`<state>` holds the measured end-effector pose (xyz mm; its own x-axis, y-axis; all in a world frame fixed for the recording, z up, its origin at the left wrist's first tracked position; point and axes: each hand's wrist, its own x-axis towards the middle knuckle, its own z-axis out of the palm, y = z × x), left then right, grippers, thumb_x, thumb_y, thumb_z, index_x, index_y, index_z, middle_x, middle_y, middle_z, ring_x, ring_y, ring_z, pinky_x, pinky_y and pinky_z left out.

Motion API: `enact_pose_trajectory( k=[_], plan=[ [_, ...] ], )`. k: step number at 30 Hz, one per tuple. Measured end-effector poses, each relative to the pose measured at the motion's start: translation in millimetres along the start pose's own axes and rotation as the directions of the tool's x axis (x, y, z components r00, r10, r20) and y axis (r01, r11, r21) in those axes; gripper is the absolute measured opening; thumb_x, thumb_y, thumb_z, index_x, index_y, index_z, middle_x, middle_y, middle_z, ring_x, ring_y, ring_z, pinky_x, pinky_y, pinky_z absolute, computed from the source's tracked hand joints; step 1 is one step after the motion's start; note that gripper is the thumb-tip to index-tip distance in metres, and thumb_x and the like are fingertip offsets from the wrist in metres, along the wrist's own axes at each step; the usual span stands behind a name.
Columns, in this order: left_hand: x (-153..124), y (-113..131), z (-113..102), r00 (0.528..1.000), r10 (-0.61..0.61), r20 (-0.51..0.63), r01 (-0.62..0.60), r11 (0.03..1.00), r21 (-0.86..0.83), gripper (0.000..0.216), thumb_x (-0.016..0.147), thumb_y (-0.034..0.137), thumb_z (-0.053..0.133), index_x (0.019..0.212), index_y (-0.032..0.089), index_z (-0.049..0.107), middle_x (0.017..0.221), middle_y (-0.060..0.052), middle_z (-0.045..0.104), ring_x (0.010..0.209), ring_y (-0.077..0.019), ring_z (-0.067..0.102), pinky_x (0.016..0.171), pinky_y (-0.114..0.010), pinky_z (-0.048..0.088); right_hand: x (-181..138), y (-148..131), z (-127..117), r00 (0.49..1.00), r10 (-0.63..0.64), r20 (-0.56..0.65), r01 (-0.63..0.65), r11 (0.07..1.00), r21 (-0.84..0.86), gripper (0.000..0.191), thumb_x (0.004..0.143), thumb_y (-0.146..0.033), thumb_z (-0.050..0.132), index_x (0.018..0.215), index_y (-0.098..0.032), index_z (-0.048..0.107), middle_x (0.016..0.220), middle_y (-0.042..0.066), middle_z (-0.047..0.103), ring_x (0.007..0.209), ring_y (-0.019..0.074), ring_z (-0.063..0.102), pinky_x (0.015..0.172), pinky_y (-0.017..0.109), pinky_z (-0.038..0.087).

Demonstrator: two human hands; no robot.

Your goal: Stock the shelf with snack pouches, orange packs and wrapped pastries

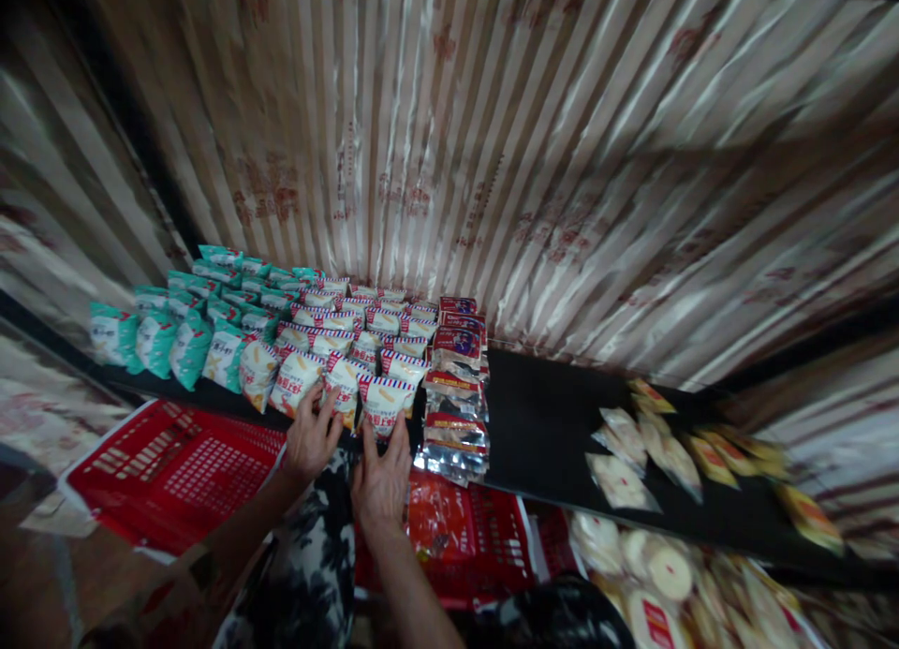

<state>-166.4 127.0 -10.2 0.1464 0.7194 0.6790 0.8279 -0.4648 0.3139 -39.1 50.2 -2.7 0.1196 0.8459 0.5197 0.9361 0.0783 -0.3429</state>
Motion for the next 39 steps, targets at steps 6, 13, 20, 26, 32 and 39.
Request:
enact_pose_trajectory(
  k=[6,13,20,26,32,39],
  plan=[
    [3.3,6.4,-0.5,0.999,-0.024,0.045,0.022,0.998,0.056,0.044,0.086,0.032,0.051,0.126,0.014,0.047,0.134,-0.019,0.041,0.119,-0.0306,0.047,0.086,-0.037,0.051,-0.8,0.1,0.8,1.000,-0.006,0.002,0.006,1.000,-0.003,0.065,0.071,-0.004,0.052,0.131,-0.028,0.044,0.152,0.009,-0.001,0.133,0.0357,0.022,0.094,0.053,0.040],
    [4.0,2.0,-1.3,0.999,-0.049,0.019,0.050,0.997,-0.061,0.039,0.085,0.025,0.050,0.123,0.016,0.049,0.128,-0.017,0.045,0.120,-0.0281,0.047,0.089,-0.037,0.050,-0.4,-1.1,0.6,1.000,0.000,0.012,0.000,0.999,-0.032,0.063,0.071,-0.004,0.053,0.130,-0.026,0.045,0.152,0.009,-0.008,0.133,0.0362,0.021,0.095,0.053,0.038],
    [0.0,-1.6,-0.4,0.999,-0.030,0.030,0.032,0.996,-0.089,0.039,0.087,0.029,0.050,0.123,0.016,0.047,0.125,-0.016,0.045,0.114,-0.0263,0.051,0.086,-0.036,0.052,0.3,-2.3,3.0,1.000,0.021,0.015,-0.020,1.000,-0.014,0.063,0.072,-0.003,0.051,0.130,-0.026,0.046,0.153,0.008,-0.009,0.134,0.0368,0.022,0.096,0.052,0.039],
    [-2.1,-2.7,-1.1,1.000,-0.009,0.016,0.010,0.995,-0.100,0.040,0.087,0.033,0.050,0.123,0.017,0.046,0.121,-0.015,0.048,0.109,-0.0244,0.054,0.085,-0.035,0.052,1.3,-2.6,2.0,1.000,0.015,0.010,-0.015,1.000,0.017,0.065,0.071,-0.001,0.051,0.131,-0.026,0.046,0.153,0.006,-0.013,0.136,0.0367,0.017,0.098,0.053,0.038],
    [-4.9,-2.9,1.1,1.000,-0.011,0.008,0.011,0.998,-0.065,0.044,0.088,0.036,0.049,0.127,0.015,0.042,0.121,-0.016,0.049,0.111,-0.0245,0.054,0.087,-0.034,0.051,2.8,-3.3,3.1,1.000,0.005,0.020,-0.006,0.999,0.037,0.065,0.071,0.001,0.050,0.131,-0.024,0.046,0.152,0.005,-0.016,0.137,0.0368,0.013,0.099,0.053,0.038],
    [-11.6,2.9,7.0,0.996,-0.055,-0.064,0.056,0.998,0.025,0.054,0.086,0.040,0.051,0.129,0.009,0.040,0.122,-0.020,0.049,0.114,-0.0277,0.052,0.086,-0.035,0.051,2.3,-1.1,1.5,1.000,-0.005,0.020,0.004,0.998,0.068,0.066,0.070,0.002,0.050,0.129,-0.027,0.048,0.152,0.003,-0.017,0.137,0.0369,0.009,0.101,0.053,0.036]
  ],
)
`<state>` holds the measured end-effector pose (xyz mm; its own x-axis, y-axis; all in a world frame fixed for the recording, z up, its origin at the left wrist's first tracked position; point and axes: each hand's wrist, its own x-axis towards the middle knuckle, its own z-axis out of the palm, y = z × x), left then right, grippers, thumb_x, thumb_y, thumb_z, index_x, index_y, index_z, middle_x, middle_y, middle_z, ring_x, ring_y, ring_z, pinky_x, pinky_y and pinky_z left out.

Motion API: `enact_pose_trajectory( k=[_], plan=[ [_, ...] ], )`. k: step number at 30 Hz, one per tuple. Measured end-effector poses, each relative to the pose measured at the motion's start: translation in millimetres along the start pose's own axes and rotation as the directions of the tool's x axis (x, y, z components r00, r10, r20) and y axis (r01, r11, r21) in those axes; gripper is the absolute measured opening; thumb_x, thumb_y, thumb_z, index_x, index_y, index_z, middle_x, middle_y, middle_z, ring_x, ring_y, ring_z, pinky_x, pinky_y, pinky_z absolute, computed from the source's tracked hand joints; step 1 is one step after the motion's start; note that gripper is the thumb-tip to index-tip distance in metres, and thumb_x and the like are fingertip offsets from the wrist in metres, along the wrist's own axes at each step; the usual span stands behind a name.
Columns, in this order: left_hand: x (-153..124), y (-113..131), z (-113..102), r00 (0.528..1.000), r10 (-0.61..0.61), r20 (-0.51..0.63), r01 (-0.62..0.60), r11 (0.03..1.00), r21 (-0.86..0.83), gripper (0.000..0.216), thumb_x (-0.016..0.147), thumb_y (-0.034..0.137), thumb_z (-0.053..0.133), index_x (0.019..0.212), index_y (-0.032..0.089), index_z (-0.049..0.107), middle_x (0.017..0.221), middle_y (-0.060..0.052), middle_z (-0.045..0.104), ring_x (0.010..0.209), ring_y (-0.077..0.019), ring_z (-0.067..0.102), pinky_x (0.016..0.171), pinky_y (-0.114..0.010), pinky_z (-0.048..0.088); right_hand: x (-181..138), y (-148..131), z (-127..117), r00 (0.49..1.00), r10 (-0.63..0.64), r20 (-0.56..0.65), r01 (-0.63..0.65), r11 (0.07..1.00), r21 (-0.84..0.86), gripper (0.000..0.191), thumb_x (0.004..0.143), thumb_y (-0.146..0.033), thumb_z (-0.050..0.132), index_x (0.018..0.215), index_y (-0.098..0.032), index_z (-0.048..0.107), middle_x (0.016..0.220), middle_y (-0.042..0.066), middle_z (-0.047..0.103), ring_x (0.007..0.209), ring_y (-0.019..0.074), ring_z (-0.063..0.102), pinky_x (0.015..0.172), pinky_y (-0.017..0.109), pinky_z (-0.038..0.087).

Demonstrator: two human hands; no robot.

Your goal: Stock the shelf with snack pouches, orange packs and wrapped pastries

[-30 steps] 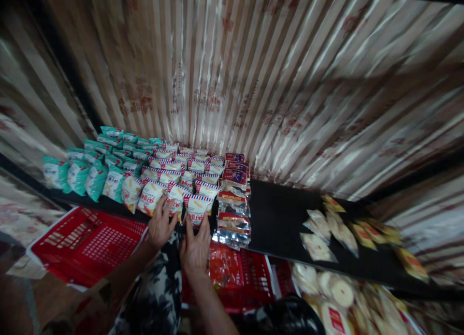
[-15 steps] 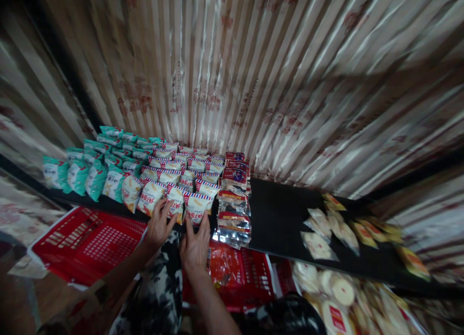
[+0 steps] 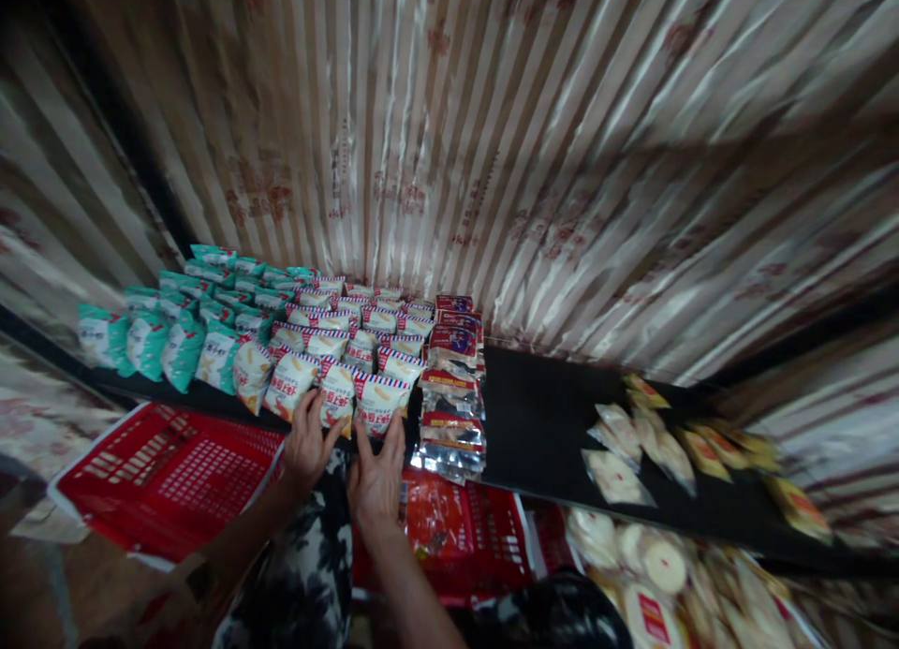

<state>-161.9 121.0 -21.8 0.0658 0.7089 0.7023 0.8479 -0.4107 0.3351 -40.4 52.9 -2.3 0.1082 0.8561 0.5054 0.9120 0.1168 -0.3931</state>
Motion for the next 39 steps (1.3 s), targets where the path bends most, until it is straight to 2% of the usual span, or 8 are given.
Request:
enact_pose_trajectory(
  k=[5,8,15,21,26,31,36,39],
  plan=[
    [-8.9,5.0,-1.3,1.000,-0.004,-0.019,0.005,1.000,0.020,0.051,0.086,0.035,0.052,0.127,0.007,0.044,0.128,-0.024,0.043,0.122,-0.0332,0.043,0.093,-0.043,0.046,-1.2,4.9,-1.0,1.000,-0.018,-0.021,0.019,0.999,0.050,0.064,0.072,0.002,0.049,0.127,-0.030,0.050,0.152,0.002,-0.015,0.138,0.0357,0.008,0.101,0.053,0.036],
    [-19.8,11.9,-4.8,1.000,0.003,0.002,-0.003,1.000,-0.009,0.046,0.087,0.029,0.049,0.128,0.008,0.043,0.129,-0.023,0.042,0.123,-0.0325,0.040,0.093,-0.045,0.045,-1.6,7.2,-2.4,0.999,-0.029,-0.019,0.030,0.998,0.064,0.061,0.076,0.000,0.047,0.127,-0.031,0.050,0.153,0.002,-0.012,0.138,0.0350,0.010,0.100,0.054,0.037],
    [-42.6,26.9,-9.3,0.990,0.008,0.138,0.005,0.995,-0.096,0.047,0.088,0.020,0.041,0.134,0.011,0.035,0.132,-0.019,0.040,0.125,-0.0284,0.038,0.094,-0.046,0.045,-5.1,6.2,-3.4,0.999,-0.040,-0.030,0.042,0.996,0.075,0.063,0.078,-0.002,0.047,0.132,-0.035,0.044,0.153,0.002,-0.010,0.137,0.0347,0.013,0.098,0.054,0.040],
    [-42.5,25.8,-11.6,0.992,0.030,0.123,-0.020,0.996,-0.082,0.045,0.087,0.016,0.040,0.132,0.010,0.039,0.129,-0.018,0.044,0.123,-0.0273,0.040,0.096,-0.046,0.045,-5.6,3.3,-6.4,0.998,-0.040,-0.041,0.043,0.996,0.081,0.064,0.078,-0.002,0.047,0.133,-0.035,0.042,0.153,0.003,-0.009,0.137,0.0344,0.014,0.097,0.054,0.040],
    [-46.9,27.4,-13.0,0.982,0.165,0.090,-0.157,0.984,-0.088,0.040,0.086,0.015,0.041,0.125,0.017,0.048,0.125,-0.014,0.049,0.121,-0.0260,0.043,0.093,-0.043,0.047,-7.5,4.7,-8.1,0.998,-0.042,-0.047,0.045,0.997,0.065,0.061,0.078,-0.003,0.048,0.131,-0.033,0.045,0.153,0.003,-0.010,0.138,0.0349,0.012,0.098,0.053,0.039],
    [-46.9,30.1,-14.0,0.938,0.333,0.092,-0.322,0.940,-0.115,0.034,0.087,0.016,0.040,0.118,0.016,0.055,0.124,-0.013,0.053,0.125,-0.0253,0.040,0.094,-0.039,0.047,-13.2,6.2,-11.0,0.998,-0.026,-0.053,0.030,0.997,0.069,0.063,0.080,-0.007,0.047,0.137,-0.031,0.035,0.153,0.006,-0.009,0.137,0.0343,0.014,0.098,0.053,0.039],
    [-41.8,34.4,-8.4,0.912,0.387,0.135,-0.372,0.920,-0.123,0.037,0.087,0.014,0.038,0.121,0.015,0.054,0.130,-0.011,0.051,0.132,-0.0247,0.031,0.099,-0.040,0.041,-10.5,5.6,-27.1,0.999,-0.030,-0.045,0.033,0.998,0.062,0.064,0.082,-0.009,0.041,0.142,-0.025,0.026,0.153,0.011,0.002,0.137,0.0321,0.016,0.100,0.053,0.037],
    [-40.8,39.6,-0.3,0.909,0.397,0.123,-0.379,0.913,-0.149,0.038,0.088,0.017,0.040,0.124,0.016,0.051,0.134,-0.011,0.048,0.135,-0.0249,0.026,0.102,-0.042,0.037,1.7,7.8,-40.4,0.997,-0.053,-0.052,0.056,0.997,0.046,0.062,0.083,-0.008,0.037,0.142,-0.024,0.025,0.153,0.011,0.008,0.138,0.0299,0.016,0.102,0.054,0.035]
  ],
)
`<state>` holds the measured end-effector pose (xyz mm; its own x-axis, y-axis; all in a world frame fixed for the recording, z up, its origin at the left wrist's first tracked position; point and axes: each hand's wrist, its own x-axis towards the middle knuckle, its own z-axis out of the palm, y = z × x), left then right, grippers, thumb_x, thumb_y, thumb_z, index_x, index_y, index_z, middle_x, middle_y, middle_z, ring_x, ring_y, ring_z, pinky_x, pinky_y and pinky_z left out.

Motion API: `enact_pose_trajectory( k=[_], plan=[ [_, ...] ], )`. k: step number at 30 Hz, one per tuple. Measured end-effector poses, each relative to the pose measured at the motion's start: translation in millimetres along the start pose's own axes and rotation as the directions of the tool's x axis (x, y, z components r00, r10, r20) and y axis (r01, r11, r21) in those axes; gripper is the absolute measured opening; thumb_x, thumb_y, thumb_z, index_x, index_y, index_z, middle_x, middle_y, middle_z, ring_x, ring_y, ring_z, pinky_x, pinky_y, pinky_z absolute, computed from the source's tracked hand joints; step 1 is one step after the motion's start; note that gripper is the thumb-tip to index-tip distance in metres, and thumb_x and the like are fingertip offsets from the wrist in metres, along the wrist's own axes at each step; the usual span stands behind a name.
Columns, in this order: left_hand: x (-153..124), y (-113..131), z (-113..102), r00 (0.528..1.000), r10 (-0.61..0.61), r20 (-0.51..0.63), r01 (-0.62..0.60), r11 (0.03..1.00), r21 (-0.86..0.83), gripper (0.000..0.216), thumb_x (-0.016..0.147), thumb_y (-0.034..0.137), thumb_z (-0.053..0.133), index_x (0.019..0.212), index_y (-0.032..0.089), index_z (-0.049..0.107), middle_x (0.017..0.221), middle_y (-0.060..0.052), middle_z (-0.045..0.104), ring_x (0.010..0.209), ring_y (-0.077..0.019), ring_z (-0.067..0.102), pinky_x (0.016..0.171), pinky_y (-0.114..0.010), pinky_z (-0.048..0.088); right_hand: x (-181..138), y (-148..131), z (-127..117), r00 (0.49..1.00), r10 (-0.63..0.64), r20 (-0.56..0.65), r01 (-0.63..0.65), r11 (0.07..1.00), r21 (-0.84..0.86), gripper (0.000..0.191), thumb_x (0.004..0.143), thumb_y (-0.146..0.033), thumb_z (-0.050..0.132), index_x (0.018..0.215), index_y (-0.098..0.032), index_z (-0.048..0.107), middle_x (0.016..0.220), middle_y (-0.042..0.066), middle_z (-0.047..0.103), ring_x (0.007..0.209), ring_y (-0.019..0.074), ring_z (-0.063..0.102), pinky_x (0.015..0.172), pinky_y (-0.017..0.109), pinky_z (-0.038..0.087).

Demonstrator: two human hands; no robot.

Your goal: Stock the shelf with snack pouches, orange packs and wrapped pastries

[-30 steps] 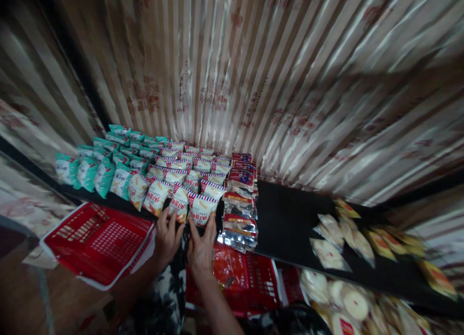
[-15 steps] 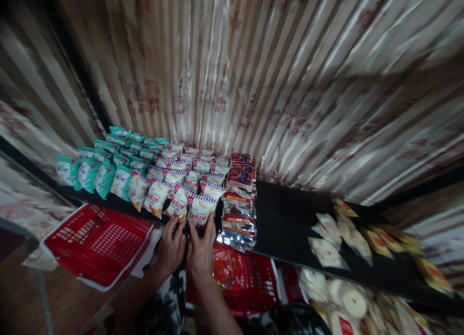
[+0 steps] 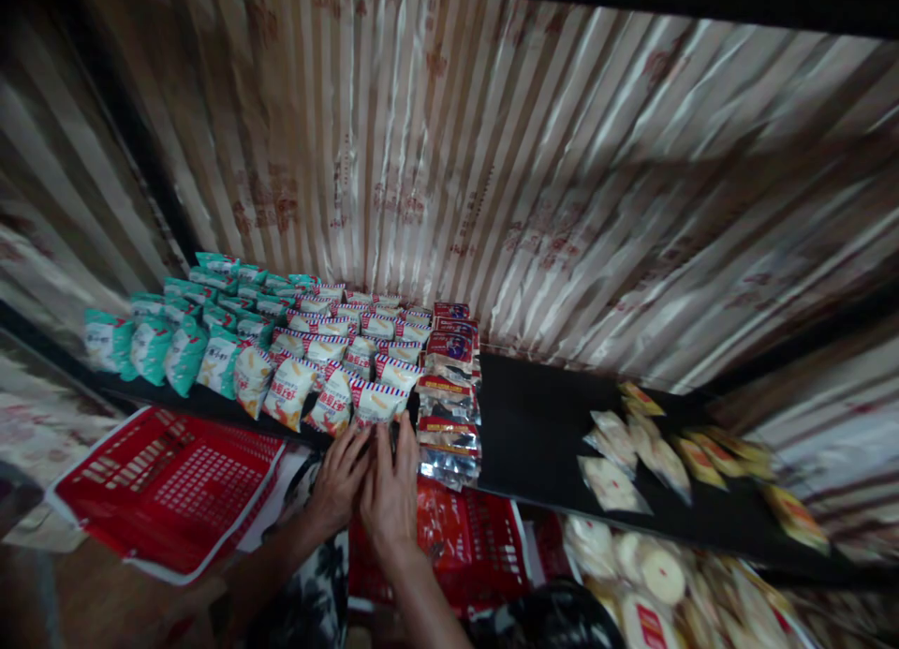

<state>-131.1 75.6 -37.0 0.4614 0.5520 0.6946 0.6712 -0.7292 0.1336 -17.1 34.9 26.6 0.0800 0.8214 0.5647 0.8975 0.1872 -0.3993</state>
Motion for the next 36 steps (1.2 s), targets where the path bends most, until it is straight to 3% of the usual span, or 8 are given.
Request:
enact_pose_trajectory(
  k=[7,11,14,17,20,27,31,36],
  plan=[
    [2.4,7.2,9.4,0.999,-0.039,0.000,0.039,0.999,-0.020,0.044,0.083,0.009,0.038,0.124,0.013,0.051,0.135,-0.010,0.048,0.137,-0.0257,0.021,0.104,-0.044,0.035,63.4,17.3,-21.8,0.993,-0.121,-0.003,0.121,0.992,-0.026,0.047,0.085,-0.009,0.036,0.131,-0.015,0.044,0.141,0.013,0.039,0.131,0.0235,0.031,0.102,0.047,0.036],
    [2.4,7.3,8.2,1.000,-0.031,-0.006,0.031,1.000,-0.004,0.044,0.083,0.009,0.040,0.125,0.014,0.050,0.133,-0.009,0.049,0.137,-0.0256,0.021,0.104,-0.042,0.035,119.7,21.3,-21.2,0.971,-0.188,0.146,0.201,0.976,-0.082,0.040,0.081,-0.011,0.044,0.119,-0.016,0.057,0.128,0.009,0.054,0.127,0.0250,0.035,0.101,0.046,0.034],
    [2.9,7.2,7.9,0.999,-0.035,-0.003,0.035,0.999,0.012,0.046,0.082,0.010,0.040,0.127,0.014,0.048,0.134,-0.008,0.049,0.137,-0.0252,0.021,0.105,-0.041,0.034,166.1,17.3,-11.8,0.915,-0.202,0.350,0.260,0.957,-0.127,0.034,0.083,-0.013,0.043,0.109,-0.019,0.064,0.119,0.007,0.062,0.122,0.0233,0.042,0.100,0.041,0.034],
    [3.7,7.8,7.5,0.999,-0.049,0.003,0.049,0.999,0.023,0.049,0.082,0.009,0.039,0.131,0.016,0.045,0.136,-0.007,0.047,0.137,-0.0231,0.021,0.106,-0.040,0.032,206.7,11.4,4.1,0.799,-0.174,0.576,0.337,0.922,-0.189,0.034,0.087,-0.014,0.038,0.108,-0.021,0.064,0.112,0.006,0.065,0.114,0.0189,0.050,0.099,0.033,0.033],
    [3.9,8.3,8.2,0.999,-0.052,0.007,0.051,0.998,0.032,0.050,0.081,0.007,0.038,0.130,0.016,0.045,0.138,-0.006,0.045,0.137,-0.0236,0.020,0.107,-0.040,0.031,233.6,6.9,23.7,0.741,-0.089,0.665,0.354,0.894,-0.275,0.034,0.087,-0.015,0.038,0.110,-0.020,0.063,0.106,0.009,0.067,0.105,0.0206,0.055,0.092,0.031,0.037],
    [0.8,6.3,15.9,0.999,-0.035,-0.003,0.035,0.999,0.034,0.049,0.081,0.015,0.047,0.129,0.014,0.045,0.138,-0.007,0.044,0.137,-0.0264,0.017,0.103,-0.042,0.034,247.2,2.3,61.4,0.723,-0.005,0.691,0.344,0.870,-0.353,0.043,0.086,-0.016,0.038,0.126,-0.025,0.052,0.110,0.011,0.065,0.105,0.0245,0.055,0.088,0.038,0.037],
    [0.4,5.2,17.4,0.999,-0.035,-0.008,0.036,0.999,0.018,0.050,0.081,0.024,0.053,0.129,0.013,0.044,0.135,-0.009,0.048,0.137,-0.0269,0.017,0.103,-0.042,0.034,247.0,5.1,67.2,0.710,0.008,0.704,0.343,0.869,-0.356,0.047,0.085,-0.013,0.035,0.126,-0.030,0.051,0.110,0.009,0.065,0.105,0.0228,0.055,0.088,0.038,0.037],
    [-0.2,4.9,19.5,0.999,-0.046,-0.004,0.046,0.999,0.021,0.047,0.080,0.012,0.047,0.127,0.014,0.047,0.135,-0.008,0.047,0.138,-0.0260,0.017,0.105,-0.042,0.032,247.6,9.2,65.6,0.692,-0.044,0.721,0.364,0.883,-0.296,0.046,0.084,-0.013,0.038,0.122,-0.034,0.055,0.112,0.004,0.064,0.107,0.0216,0.053,0.091,0.036,0.036]
  ],
)
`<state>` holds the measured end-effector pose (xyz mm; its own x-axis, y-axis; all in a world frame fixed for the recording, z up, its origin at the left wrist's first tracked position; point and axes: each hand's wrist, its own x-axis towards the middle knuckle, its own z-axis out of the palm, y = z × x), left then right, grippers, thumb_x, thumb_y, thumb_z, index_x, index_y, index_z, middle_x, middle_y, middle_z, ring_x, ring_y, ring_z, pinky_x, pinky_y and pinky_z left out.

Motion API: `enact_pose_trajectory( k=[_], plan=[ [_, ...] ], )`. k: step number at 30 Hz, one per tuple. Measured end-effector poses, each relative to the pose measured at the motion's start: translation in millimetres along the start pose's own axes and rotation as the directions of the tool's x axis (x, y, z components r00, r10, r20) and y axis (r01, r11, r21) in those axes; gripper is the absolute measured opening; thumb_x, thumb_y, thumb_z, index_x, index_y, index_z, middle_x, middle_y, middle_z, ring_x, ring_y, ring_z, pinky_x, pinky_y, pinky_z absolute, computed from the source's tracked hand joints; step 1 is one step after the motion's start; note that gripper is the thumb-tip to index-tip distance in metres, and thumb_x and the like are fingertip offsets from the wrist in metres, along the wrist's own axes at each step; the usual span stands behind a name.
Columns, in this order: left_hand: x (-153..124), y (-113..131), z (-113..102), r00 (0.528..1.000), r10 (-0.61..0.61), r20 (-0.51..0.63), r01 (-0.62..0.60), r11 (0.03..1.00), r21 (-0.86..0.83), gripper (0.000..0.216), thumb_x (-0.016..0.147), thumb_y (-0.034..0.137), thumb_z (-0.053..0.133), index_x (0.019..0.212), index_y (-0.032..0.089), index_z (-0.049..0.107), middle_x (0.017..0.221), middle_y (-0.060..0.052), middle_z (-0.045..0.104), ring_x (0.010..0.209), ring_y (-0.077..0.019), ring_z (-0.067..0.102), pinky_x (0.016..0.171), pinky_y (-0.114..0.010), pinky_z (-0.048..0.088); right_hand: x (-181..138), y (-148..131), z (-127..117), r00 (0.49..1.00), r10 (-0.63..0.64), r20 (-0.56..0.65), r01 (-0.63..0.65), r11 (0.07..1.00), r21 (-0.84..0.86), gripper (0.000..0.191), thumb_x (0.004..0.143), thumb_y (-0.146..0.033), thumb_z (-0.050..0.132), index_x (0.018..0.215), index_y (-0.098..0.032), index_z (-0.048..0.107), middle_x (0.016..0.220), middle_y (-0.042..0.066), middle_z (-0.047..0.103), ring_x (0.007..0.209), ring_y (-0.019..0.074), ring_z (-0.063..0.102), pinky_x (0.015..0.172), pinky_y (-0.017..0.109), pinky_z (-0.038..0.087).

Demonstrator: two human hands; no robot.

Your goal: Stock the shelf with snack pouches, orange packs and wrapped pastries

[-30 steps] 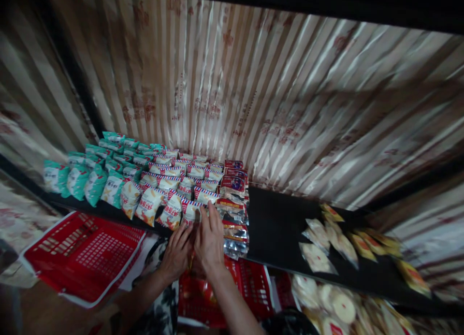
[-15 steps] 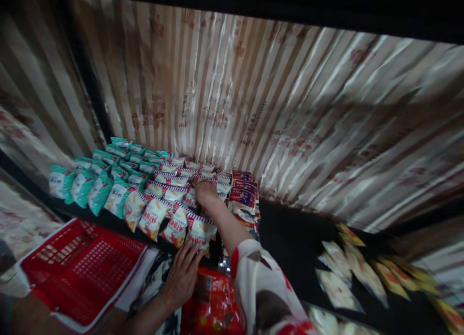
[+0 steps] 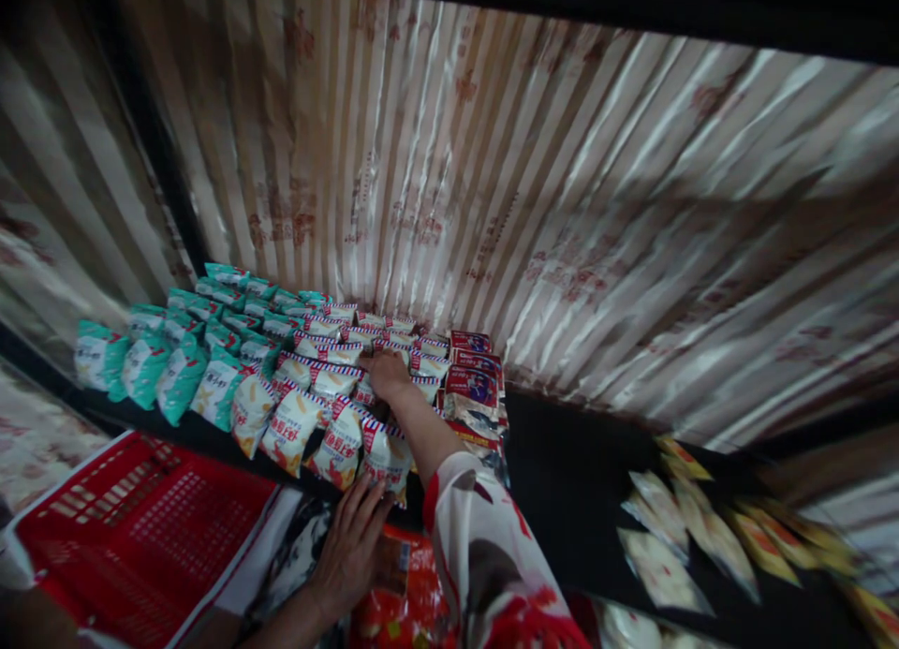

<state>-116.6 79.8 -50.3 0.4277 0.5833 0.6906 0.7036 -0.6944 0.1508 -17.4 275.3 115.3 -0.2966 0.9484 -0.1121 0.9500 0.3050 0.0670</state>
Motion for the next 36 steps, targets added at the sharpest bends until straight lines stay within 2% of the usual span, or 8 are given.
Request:
enact_pose_trajectory(
  k=[3,6,9,13,18,25,31,36],
  plan=[
    [1.4,0.7,-0.7,1.000,-0.007,-0.007,0.007,1.000,-0.002,0.049,0.079,0.005,0.041,0.125,0.016,0.050,0.135,-0.006,0.047,0.137,-0.0247,0.019,0.106,-0.040,0.030,-6.5,0.8,-1.2,1.000,-0.002,-0.027,0.002,1.000,0.023,0.051,0.082,-0.012,0.040,0.128,-0.032,0.049,0.121,0.004,0.060,0.113,0.0218,0.050,0.093,0.037,0.036],
    [4.1,1.8,-4.3,1.000,-0.010,-0.014,0.010,1.000,0.003,0.050,0.080,0.005,0.039,0.127,0.016,0.048,0.134,-0.005,0.049,0.137,-0.0237,0.020,0.106,-0.038,0.030,-22.2,6.2,-4.5,0.988,0.047,-0.150,-0.025,0.989,0.147,0.052,0.082,-0.013,0.042,0.133,-0.024,0.044,0.128,0.007,0.054,0.118,0.0199,0.048,0.097,0.034,0.036],
    [5.7,2.3,-7.8,1.000,-0.010,-0.005,0.010,1.000,0.008,0.052,0.080,0.004,0.038,0.131,0.015,0.044,0.134,-0.006,0.049,0.137,-0.0240,0.019,0.105,-0.038,0.030,-47.5,22.4,-11.0,0.936,0.152,-0.318,-0.025,0.928,0.371,0.044,0.086,-0.016,0.040,0.129,-0.019,0.048,0.124,0.009,0.058,0.111,0.0163,0.054,0.094,0.029,0.041],
    [4.1,1.5,-8.4,1.000,0.005,-0.014,-0.005,1.000,-0.004,0.054,0.081,0.003,0.037,0.134,0.014,0.040,0.133,-0.008,0.050,0.137,-0.0245,0.019,0.106,-0.040,0.030,-89.1,56.1,-21.7,0.873,0.261,-0.413,-0.030,0.872,0.489,0.036,0.089,-0.029,0.039,0.118,-0.018,0.058,0.115,0.009,0.063,0.107,0.0187,0.058,0.093,0.033,0.044],
    [2.5,0.1,-7.9,1.000,0.018,-0.001,-0.018,1.000,-0.012,0.054,0.082,0.005,0.038,0.135,0.015,0.039,0.134,-0.008,0.048,0.137,-0.0257,0.019,0.105,-0.041,0.031,-137.9,85.8,-19.2,0.831,0.345,-0.436,-0.081,0.851,0.519,0.037,0.089,-0.034,0.038,0.112,-0.017,0.061,0.111,0.009,0.065,0.104,0.0199,0.060,0.090,0.034,0.046],
    [4.0,2.2,-14.9,0.999,0.027,0.030,-0.027,1.000,-0.001,0.052,0.083,0.006,0.037,0.133,0.018,0.042,0.135,-0.009,0.047,0.136,-0.0266,0.020,0.104,-0.041,0.033,-175.0,102.9,16.5,0.812,0.329,-0.482,-0.097,0.891,0.444,0.035,0.087,-0.031,0.042,0.109,-0.016,0.063,0.116,0.011,0.062,0.110,0.0210,0.056,0.096,0.037,0.044],
    [-5.0,12.4,-25.2,1.000,0.002,0.004,-0.002,1.000,-0.024,0.054,0.082,0.005,0.039,0.135,0.019,0.039,0.133,-0.010,0.048,0.134,-0.0259,0.027,0.101,-0.040,0.038,-184.4,114.7,38.5,0.857,0.281,-0.432,-0.169,0.945,0.280,0.036,0.086,-0.029,0.045,0.115,-0.017,0.062,0.131,0.012,0.052,0.131,0.0245,0.033,0.107,0.046,0.029],
    [-10.6,21.7,-33.8,1.000,-0.020,-0.008,0.019,0.999,-0.051,0.049,0.081,0.003,0.038,0.127,0.016,0.046,0.134,-0.012,0.047,0.134,-0.0260,0.027,0.098,-0.038,0.043,-190.6,118.8,47.3,0.890,0.296,-0.348,-0.195,0.935,0.298,0.030,0.084,-0.028,0.051,0.109,-0.022,0.064,0.132,0.009,0.051,0.130,0.0260,0.035,0.107,0.050,0.025]
  ],
)
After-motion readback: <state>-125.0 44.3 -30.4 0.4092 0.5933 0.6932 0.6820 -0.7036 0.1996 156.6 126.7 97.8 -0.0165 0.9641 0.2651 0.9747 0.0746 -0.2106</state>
